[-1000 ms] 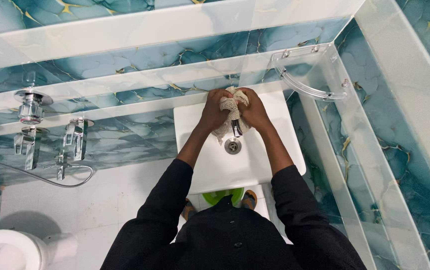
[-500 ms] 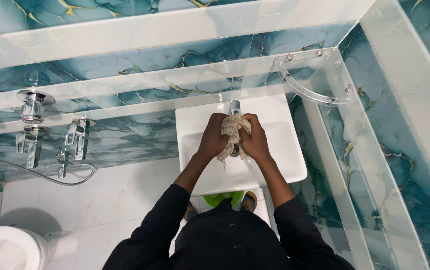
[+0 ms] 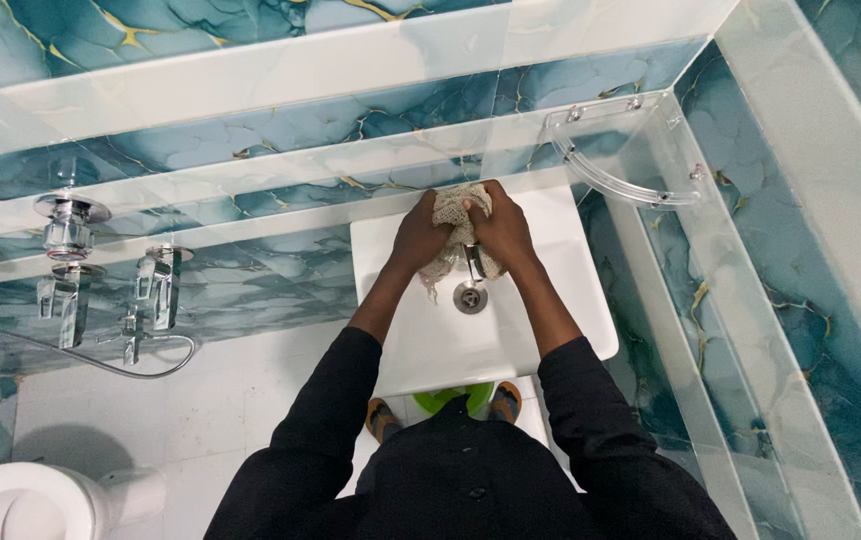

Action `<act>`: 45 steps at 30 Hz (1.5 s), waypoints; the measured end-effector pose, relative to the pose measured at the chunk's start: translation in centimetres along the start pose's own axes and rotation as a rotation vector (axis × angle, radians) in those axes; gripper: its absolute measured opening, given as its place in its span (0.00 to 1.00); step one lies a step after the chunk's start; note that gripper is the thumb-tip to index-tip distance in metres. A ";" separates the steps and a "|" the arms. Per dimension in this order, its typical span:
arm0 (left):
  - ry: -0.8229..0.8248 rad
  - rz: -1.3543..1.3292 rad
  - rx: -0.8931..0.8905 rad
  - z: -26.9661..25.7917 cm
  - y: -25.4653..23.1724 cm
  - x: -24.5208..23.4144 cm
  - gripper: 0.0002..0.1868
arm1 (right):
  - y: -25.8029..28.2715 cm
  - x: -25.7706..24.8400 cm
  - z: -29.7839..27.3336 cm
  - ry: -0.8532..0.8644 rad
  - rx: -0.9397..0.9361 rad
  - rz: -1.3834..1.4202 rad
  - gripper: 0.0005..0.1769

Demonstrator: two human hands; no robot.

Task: The person wipes the sink basin and the chrome faucets using a cloth, then rinses the cloth in a bucket.

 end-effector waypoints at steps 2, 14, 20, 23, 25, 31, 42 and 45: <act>-0.007 -0.002 -0.004 -0.1 0.5 0.3 0.31 | -0.2 0.1 -0.4 0.005 -0.001 0.008 0.23; 0.143 -0.050 -0.033 -8.4 -0.4 1.3 0.29 | -2.1 0.5 -8.2 -0.045 0.043 0.196 0.21; 0.228 -0.122 0.060 -10.7 -1.1 2.0 0.35 | -5.7 -0.5 -9.9 -0.051 -0.096 0.010 0.19; 0.288 -0.208 -0.163 -10.6 -1.5 2.9 0.35 | -6.8 -0.5 -9.4 -0.047 -0.110 0.077 0.19; 0.250 -0.210 -0.242 -10.1 -1.3 3.5 0.30 | -7.0 -0.3 -8.7 -0.017 0.003 0.131 0.19; -0.009 -0.230 -0.174 -5.9 2.2 4.8 0.21 | -5.8 0.7 -4.1 -0.050 0.035 0.083 0.18; -0.056 -0.328 -0.170 -5.7 3.3 5.4 0.14 | -7.2 1.4 -4.3 -0.031 0.024 0.187 0.18; -0.016 -0.379 -0.235 -7.5 2.7 5.5 0.14 | -7.8 1.2 -5.5 -0.018 0.029 0.212 0.19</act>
Point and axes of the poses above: each hand's wrist, its own z-axis towards the middle knuckle, its own x-axis out of the palm, y = z × x, the point moved 3 cm from there along z, towards the middle knuckle, and after that the axes turned 1 degree about -y, right-handed, at the moved point
